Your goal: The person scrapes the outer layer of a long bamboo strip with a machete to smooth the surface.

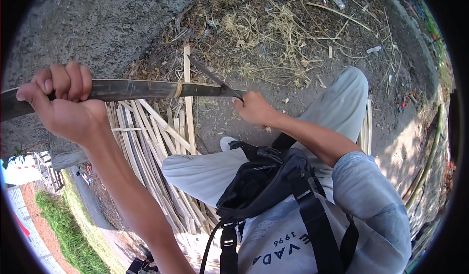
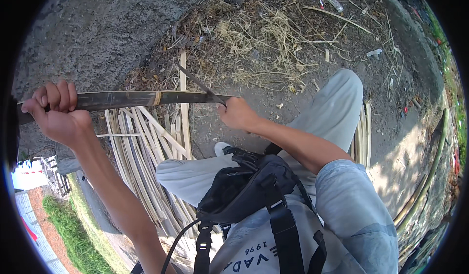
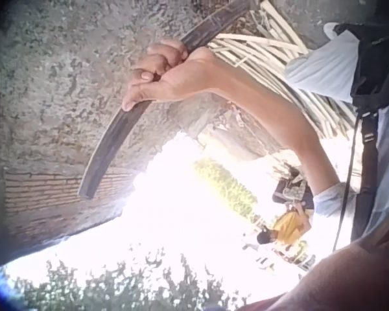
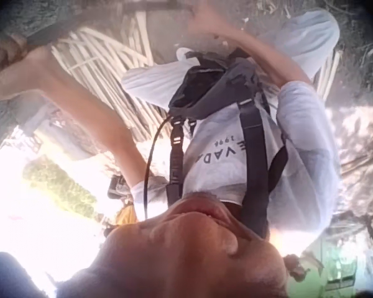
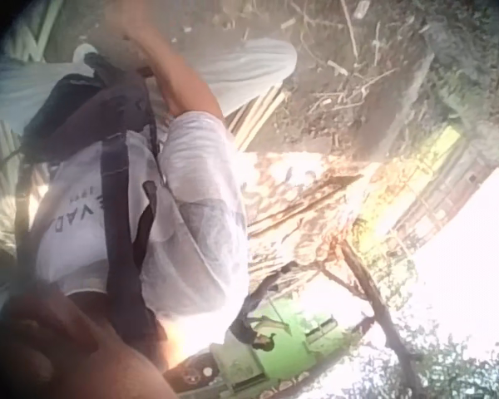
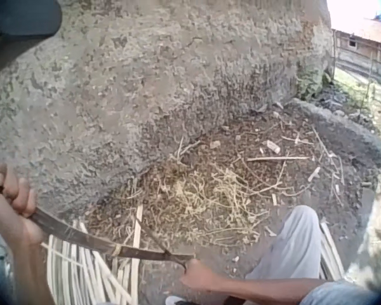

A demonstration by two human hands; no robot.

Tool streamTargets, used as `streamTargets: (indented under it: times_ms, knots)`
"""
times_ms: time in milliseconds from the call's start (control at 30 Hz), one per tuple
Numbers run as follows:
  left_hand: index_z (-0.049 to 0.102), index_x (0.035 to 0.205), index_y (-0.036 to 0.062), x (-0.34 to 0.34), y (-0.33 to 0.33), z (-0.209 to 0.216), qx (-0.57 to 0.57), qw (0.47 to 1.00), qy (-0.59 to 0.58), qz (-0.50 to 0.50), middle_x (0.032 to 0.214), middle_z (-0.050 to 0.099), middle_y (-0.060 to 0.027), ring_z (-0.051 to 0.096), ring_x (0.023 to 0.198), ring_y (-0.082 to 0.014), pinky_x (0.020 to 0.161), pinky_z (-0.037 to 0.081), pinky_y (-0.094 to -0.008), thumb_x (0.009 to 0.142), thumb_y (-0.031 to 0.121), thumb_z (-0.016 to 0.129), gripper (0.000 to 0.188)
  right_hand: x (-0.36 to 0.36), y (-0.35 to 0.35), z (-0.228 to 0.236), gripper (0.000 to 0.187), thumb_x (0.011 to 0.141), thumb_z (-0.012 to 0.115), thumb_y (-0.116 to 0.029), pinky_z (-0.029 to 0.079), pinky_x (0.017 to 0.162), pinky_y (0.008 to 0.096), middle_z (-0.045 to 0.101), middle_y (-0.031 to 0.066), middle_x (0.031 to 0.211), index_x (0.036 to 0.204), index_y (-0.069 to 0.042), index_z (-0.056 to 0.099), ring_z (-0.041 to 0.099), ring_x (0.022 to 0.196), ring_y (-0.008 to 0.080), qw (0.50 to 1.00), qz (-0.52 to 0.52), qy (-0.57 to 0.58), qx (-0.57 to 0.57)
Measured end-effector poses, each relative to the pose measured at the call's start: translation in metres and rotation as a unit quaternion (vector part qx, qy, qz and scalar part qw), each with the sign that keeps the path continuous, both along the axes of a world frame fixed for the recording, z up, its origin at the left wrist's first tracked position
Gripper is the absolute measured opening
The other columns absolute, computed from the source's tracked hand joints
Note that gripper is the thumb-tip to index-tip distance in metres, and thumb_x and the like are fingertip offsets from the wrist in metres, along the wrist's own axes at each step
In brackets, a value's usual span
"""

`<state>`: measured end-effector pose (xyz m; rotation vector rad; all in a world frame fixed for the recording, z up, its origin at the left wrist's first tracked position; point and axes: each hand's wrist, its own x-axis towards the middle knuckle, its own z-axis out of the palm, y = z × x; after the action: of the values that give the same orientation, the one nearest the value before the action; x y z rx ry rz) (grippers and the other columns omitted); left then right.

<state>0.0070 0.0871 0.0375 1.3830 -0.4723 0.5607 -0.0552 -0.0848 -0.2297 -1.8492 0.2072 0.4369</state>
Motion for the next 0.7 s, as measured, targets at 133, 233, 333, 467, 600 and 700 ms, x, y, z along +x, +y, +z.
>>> streamTargets:
  times_ms: [133, 233, 333, 467, 600, 700]
  knots:
    - [0.033, 0.069, 0.0113, -0.012, -0.027, 0.01, 0.007, 0.999, -0.032, 0.025, 0.056, 0.021, 0.0018, 0.017, 0.048, -0.0084, 0.045, 0.015, -0.024, 0.096, 0.02, 0.04, 0.029, -0.01, 0.013, 0.041, 0.042, 0.093, 0.049, -0.027, 0.044, 0.055, 0.0462, 0.051, 0.0223, 0.053, 0.073, 0.008, 0.059, 0.051, 0.049, 0.0359, 0.998, 0.001, -0.062, 0.009]
    - [0.033, 0.069, 0.0116, -0.019, -0.038, 0.012, 0.005, 0.998, -0.04, 0.055, 0.056, 0.021, 0.0016, 0.016, 0.048, -0.0089, 0.045, 0.015, -0.024, 0.095, 0.016, 0.04, 0.027, -0.022, 0.016, 0.015, 0.039, 0.092, 0.049, -0.024, 0.049, 0.064, 0.049, 0.057, 0.0276, 0.057, 0.075, 0.009, 0.063, 0.061, 0.06, 0.0451, 0.987, -0.043, -0.156, 0.01]
    - [0.032, 0.069, 0.0121, -0.006, -0.032, -0.002, -0.011, 0.998, -0.013, 0.053, 0.056, 0.021, 0.0013, 0.015, 0.048, -0.0092, 0.045, 0.014, -0.0241, 0.092, 0.012, 0.041, 0.025, -0.016, 0.005, -0.062, 0.041, 0.091, 0.051, -0.025, 0.049, 0.064, 0.0497, 0.056, 0.0303, 0.059, 0.072, 0.009, 0.061, 0.06, 0.062, 0.0472, 0.996, -0.041, -0.078, -0.015]
    - [0.031, 0.068, 0.0122, -0.018, -0.03, 0.011, 0.001, 0.997, -0.041, 0.072, 0.055, 0.021, 0.0017, 0.015, 0.047, -0.0086, 0.044, 0.013, -0.0253, 0.091, 0.013, 0.044, 0.026, -0.019, 0.012, 0.017, 0.046, 0.093, 0.05, -0.029, 0.046, 0.06, 0.0493, 0.054, 0.0251, 0.056, 0.066, 0.008, 0.056, 0.058, 0.058, 0.0441, 0.992, -0.027, -0.127, 0.001]
    - [0.035, 0.069, 0.012, -0.014, 0.004, 0.002, 0.011, 0.997, -0.033, 0.076, 0.053, 0.022, 0.0031, 0.016, 0.045, -0.007, 0.041, 0.013, -0.0226, 0.093, 0.053, 0.046, 0.048, -0.027, 0.013, -0.075, 0.042, 0.09, 0.051, -0.027, 0.05, 0.076, 0.0505, 0.061, 0.0312, 0.071, 0.076, 0.01, 0.064, 0.062, 0.075, 0.0487, 0.996, -0.051, 0.054, -0.055]
    - [0.035, 0.069, 0.0122, -0.007, 0.019, -0.002, -0.001, 0.999, 0.007, -0.036, 0.052, 0.021, 0.0034, 0.016, 0.044, -0.0069, 0.041, 0.013, -0.0226, 0.093, 0.053, 0.047, 0.049, -0.031, -0.005, -0.119, 0.042, 0.09, 0.051, -0.029, 0.05, 0.078, 0.0503, 0.062, 0.0319, 0.074, 0.079, 0.01, 0.064, 0.062, 0.077, 0.0494, 0.997, -0.008, 0.028, -0.075]
